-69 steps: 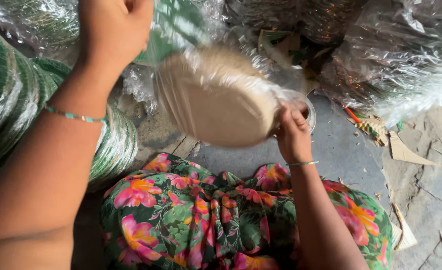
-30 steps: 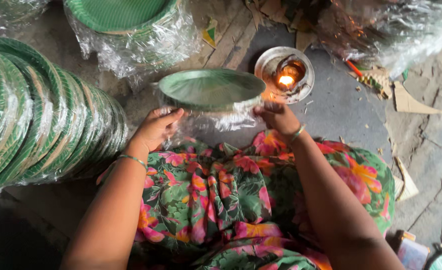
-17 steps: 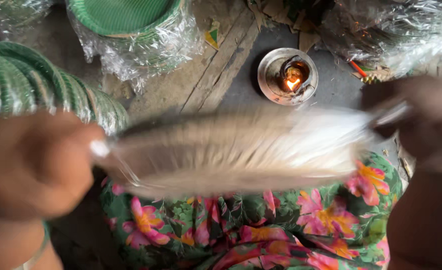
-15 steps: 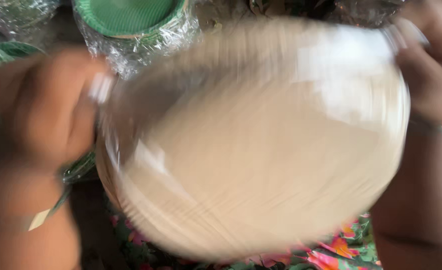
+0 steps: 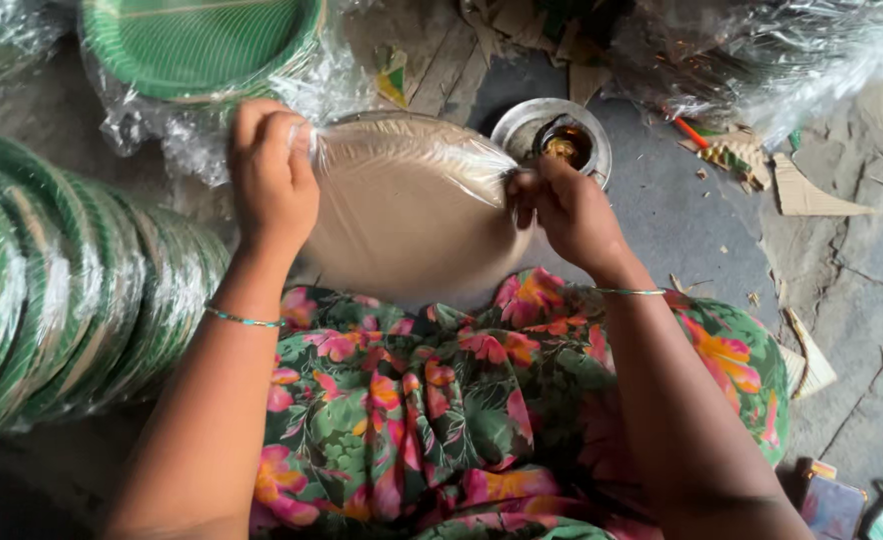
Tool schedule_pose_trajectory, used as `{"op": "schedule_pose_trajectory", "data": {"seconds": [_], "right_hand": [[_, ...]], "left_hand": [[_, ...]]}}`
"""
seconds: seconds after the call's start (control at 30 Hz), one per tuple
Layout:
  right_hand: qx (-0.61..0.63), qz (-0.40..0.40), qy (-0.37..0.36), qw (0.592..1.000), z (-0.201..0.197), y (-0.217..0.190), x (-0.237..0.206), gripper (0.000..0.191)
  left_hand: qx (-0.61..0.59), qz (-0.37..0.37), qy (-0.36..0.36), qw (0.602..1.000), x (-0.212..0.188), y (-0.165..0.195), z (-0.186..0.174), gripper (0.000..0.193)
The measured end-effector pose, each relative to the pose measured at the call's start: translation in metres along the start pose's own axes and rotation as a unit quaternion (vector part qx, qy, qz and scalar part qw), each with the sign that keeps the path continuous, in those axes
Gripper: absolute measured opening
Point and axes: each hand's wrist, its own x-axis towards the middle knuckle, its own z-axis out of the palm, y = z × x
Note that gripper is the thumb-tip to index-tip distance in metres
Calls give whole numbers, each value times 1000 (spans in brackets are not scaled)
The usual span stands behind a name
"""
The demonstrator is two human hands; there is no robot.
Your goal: The person sits on the floor and wraps individual green leaf-patterned plates with clear plastic film. She picks up a plate, wraps it, and places it on a growing stack. A small oil lamp is visible nearby.
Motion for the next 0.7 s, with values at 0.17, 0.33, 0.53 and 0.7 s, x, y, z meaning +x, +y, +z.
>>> {"op": "schedule_pose_trajectory", "data": {"seconds": [0.17, 0.33, 0.53, 0.7], "right_hand": [[-248, -254, 121, 927, 3, 25, 8, 27], [148, 171, 155, 962, 14, 89, -2, 13], [270, 203, 292, 895, 4, 134, 5, 18], [271, 194, 318, 887, 6, 137, 9, 30]], "left_hand": [[-56, -145, -137, 978, -20, -21, 85, 10], [-50, -115, -154, 980, -39, -17, 156, 12], [-41, -106, -200, 973, -32, 0, 205, 15], [-32, -118, -225, 967, -30, -4, 210, 17]]}}
